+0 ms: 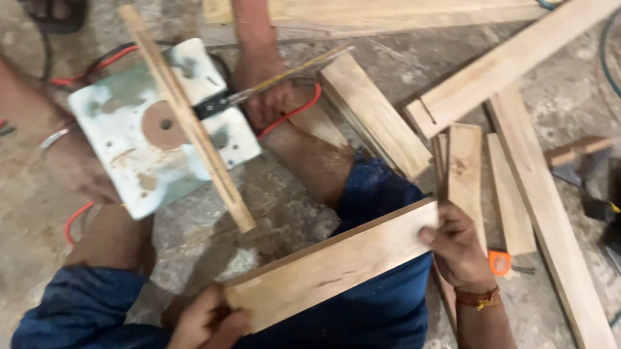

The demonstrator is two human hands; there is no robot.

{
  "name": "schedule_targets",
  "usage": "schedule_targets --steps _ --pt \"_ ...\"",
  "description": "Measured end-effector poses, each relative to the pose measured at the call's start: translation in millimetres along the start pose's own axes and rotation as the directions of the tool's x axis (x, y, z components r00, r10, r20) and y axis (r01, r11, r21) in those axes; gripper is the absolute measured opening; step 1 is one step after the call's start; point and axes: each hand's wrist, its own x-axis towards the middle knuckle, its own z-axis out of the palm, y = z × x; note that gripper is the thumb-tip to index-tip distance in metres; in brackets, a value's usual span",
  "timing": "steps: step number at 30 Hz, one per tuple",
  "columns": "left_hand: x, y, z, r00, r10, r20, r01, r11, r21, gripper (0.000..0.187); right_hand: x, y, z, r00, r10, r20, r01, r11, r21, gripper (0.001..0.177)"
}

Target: The person uses a small electric router to shape the edges of wooden planks.

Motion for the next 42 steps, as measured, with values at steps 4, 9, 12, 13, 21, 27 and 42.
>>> schedule_targets --steps 4,9,12,13,21,27,42 --pt "3.6 -41.2 -41.7 0.968 0.231 0.099 -0.235 0.972 0.029 0.027 -12.5 -22.9 4.7 0.978 0.164 0.132 -0.127 0.959 -0.253 0.051" --pt "6.0 -65.2 -65.0 0.955 0.277 0.106 -0.296 0.908 0.296 0.025 -13.5 -47.6 43.6 0.979 0.146 0.142 -0.015 0.745 -0.667 0.071" --pt "20.1 -65.4 -64.8 0.995 -0.052 0.082 0.026 0.959 0.283 0.029 -14.5 -66.0 86.2 0.951 -0.177 0.254 0.305 0.396 -0.866 0.084" --pt "25.2 -66.4 -62.4 0.995 -0.049 0.089 0.022 0.958 0.285 0.029 -16.1 -68.4 98.0 0.951 -0.183 0.249 0.303 0.393 -0.868 0.084" --pt "30.7 -120.9 -88.3 0.984 0.139 0.113 -0.13 0.988 -0.085 0.04 -10.9 -47.1 147.4 0.749 0.089 0.656 0.658 0.008 -0.753 0.098" --pt "70.6 -131.0 -80.7 0.694 0.464 0.551 -0.396 0.885 -0.245 0.038 3.1 -78.6 120.4 0.78 -0.274 0.562 0.597 0.061 -0.8 0.094" --pt "50.5 -67.3 49.9 0.876 0.027 0.482 -0.25 0.879 0.406 0.04 37.0 66.5 -80.3 0.734 -0.563 -0.379 -0.541 -0.15 -0.827 0.096"
